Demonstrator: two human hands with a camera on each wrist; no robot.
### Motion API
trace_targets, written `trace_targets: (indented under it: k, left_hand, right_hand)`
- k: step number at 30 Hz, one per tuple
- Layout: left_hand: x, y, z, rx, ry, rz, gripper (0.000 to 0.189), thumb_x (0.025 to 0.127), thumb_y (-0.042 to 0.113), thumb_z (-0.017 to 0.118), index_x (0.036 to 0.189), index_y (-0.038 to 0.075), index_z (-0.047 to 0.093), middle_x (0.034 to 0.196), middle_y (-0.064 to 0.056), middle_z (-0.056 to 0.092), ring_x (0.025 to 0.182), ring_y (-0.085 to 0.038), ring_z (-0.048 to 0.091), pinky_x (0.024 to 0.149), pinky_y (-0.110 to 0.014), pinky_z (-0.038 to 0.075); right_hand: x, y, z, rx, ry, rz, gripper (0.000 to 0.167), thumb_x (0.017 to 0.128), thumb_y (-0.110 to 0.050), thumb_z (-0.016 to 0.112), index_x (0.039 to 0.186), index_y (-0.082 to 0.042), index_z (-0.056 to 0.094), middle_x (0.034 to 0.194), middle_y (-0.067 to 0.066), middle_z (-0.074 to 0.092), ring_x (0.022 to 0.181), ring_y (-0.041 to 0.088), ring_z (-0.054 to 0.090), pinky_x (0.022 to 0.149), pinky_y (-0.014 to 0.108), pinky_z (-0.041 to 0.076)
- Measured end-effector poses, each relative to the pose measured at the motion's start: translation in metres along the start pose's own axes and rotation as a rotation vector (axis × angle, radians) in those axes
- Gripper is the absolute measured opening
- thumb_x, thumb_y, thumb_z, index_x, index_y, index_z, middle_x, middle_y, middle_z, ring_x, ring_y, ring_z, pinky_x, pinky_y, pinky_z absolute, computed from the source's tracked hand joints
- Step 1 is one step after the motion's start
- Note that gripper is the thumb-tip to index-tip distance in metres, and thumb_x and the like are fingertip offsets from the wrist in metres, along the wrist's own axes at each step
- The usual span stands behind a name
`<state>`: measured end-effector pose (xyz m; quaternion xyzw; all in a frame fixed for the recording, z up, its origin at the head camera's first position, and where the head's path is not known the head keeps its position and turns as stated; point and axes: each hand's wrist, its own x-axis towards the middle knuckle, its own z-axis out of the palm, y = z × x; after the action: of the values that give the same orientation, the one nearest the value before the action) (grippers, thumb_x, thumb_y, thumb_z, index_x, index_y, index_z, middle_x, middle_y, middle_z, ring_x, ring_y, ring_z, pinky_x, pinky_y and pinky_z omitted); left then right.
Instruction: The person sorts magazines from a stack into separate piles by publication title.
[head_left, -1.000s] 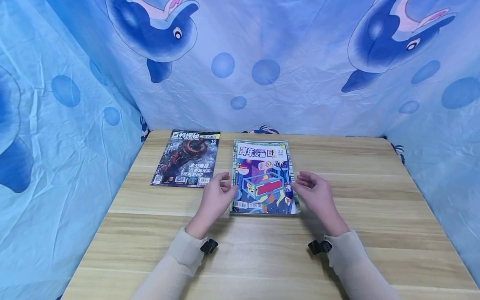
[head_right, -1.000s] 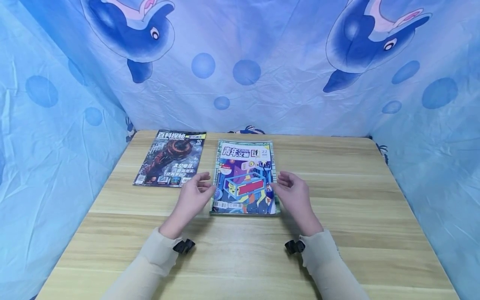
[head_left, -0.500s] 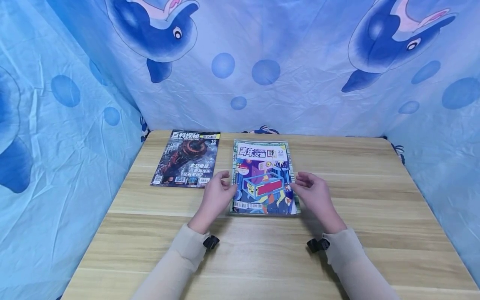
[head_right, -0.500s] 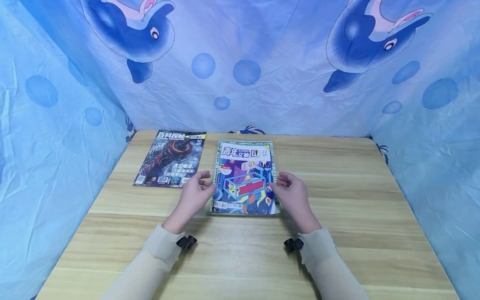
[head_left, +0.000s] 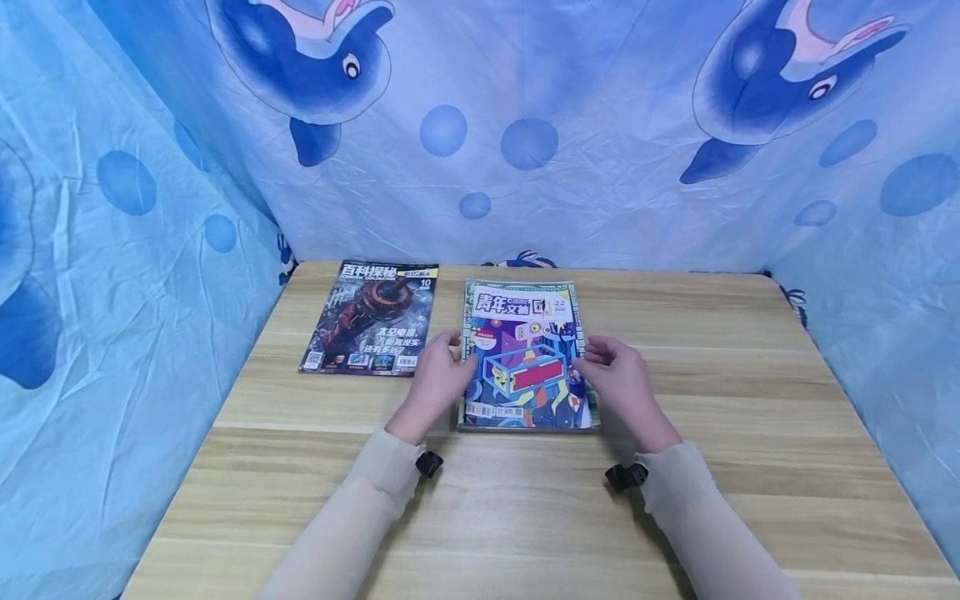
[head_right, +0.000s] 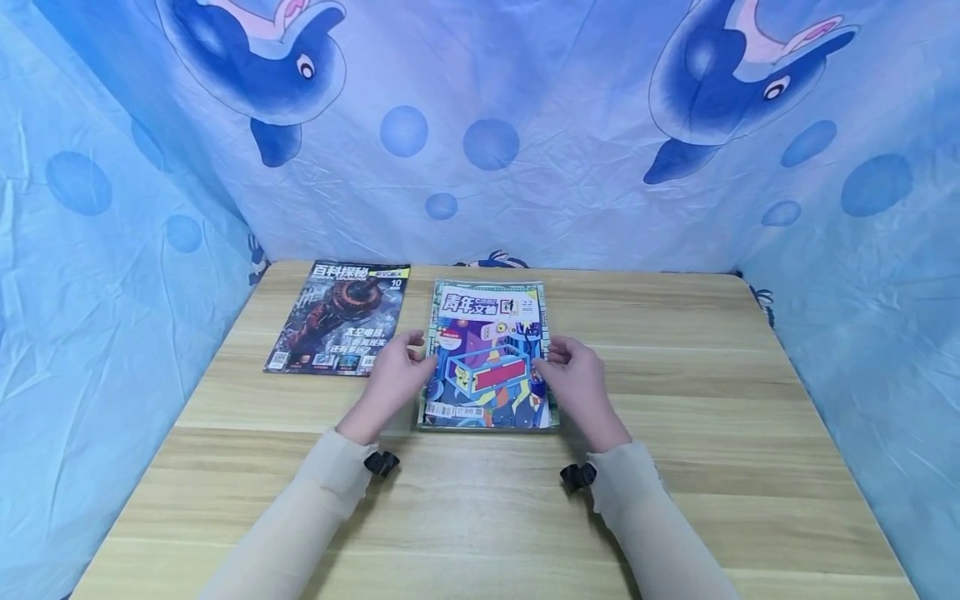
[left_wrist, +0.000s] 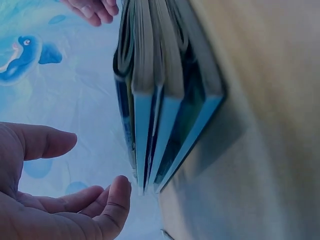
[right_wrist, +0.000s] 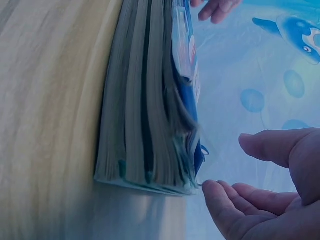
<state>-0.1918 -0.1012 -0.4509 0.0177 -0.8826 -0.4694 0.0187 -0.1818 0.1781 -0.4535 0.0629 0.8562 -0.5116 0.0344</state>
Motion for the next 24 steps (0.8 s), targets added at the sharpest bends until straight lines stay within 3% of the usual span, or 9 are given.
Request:
trace_targets:
  k: [7, 14, 20, 24]
  left_hand:
    - [0.033, 0.006, 0.002, 0.028, -0.025, 0.001, 0.055, 0.094, 0.016, 0.071, 0.14, -0.008, 0.052, 0.124, -0.022, 0.059, 0.092, -0.028, 0.061, 0.084, -0.042, 0.054]
    - [0.066, 0.009, -0.003, -0.009, -0.085, -0.06, 0.051, 0.094, 0.015, 0.068, 0.137, -0.009, 0.053, 0.118, -0.023, 0.062, 0.097, -0.031, 0.062, 0.085, -0.044, 0.055]
    - [0.089, 0.012, -0.008, 0.013, -0.118, -0.105, 0.061, 0.097, 0.021, 0.066, 0.146, -0.009, 0.044, 0.133, -0.027, 0.056, 0.103, -0.035, 0.062, 0.091, -0.047, 0.053]
    - [0.098, 0.016, -0.011, 0.042, -0.137, -0.114, 0.059, 0.098, 0.021, 0.064, 0.146, -0.008, 0.044, 0.139, -0.026, 0.052, 0.116, -0.037, 0.057, 0.097, -0.049, 0.05]
  right_hand:
    - [-0.004, -0.002, -0.002, -0.014, -0.012, 0.019, 0.057, 0.095, -0.021, 0.075, 0.144, -0.001, 0.052, 0.125, 0.014, 0.061, 0.116, 0.028, 0.06, 0.096, 0.04, 0.053]
    - [-0.016, -0.004, -0.005, -0.04, -0.036, 0.057, 0.057, 0.094, -0.025, 0.076, 0.141, 0.0, 0.055, 0.123, 0.014, 0.063, 0.113, 0.029, 0.061, 0.095, 0.041, 0.053]
    - [-0.03, -0.006, -0.008, -0.078, -0.048, 0.066, 0.052, 0.093, -0.023, 0.077, 0.137, 0.0, 0.058, 0.119, 0.012, 0.065, 0.109, 0.027, 0.062, 0.09, 0.039, 0.056]
    - [-0.038, -0.006, -0.009, -0.095, -0.058, 0.075, 0.053, 0.093, -0.021, 0.077, 0.136, 0.001, 0.058, 0.118, 0.013, 0.065, 0.106, 0.027, 0.062, 0.087, 0.037, 0.057]
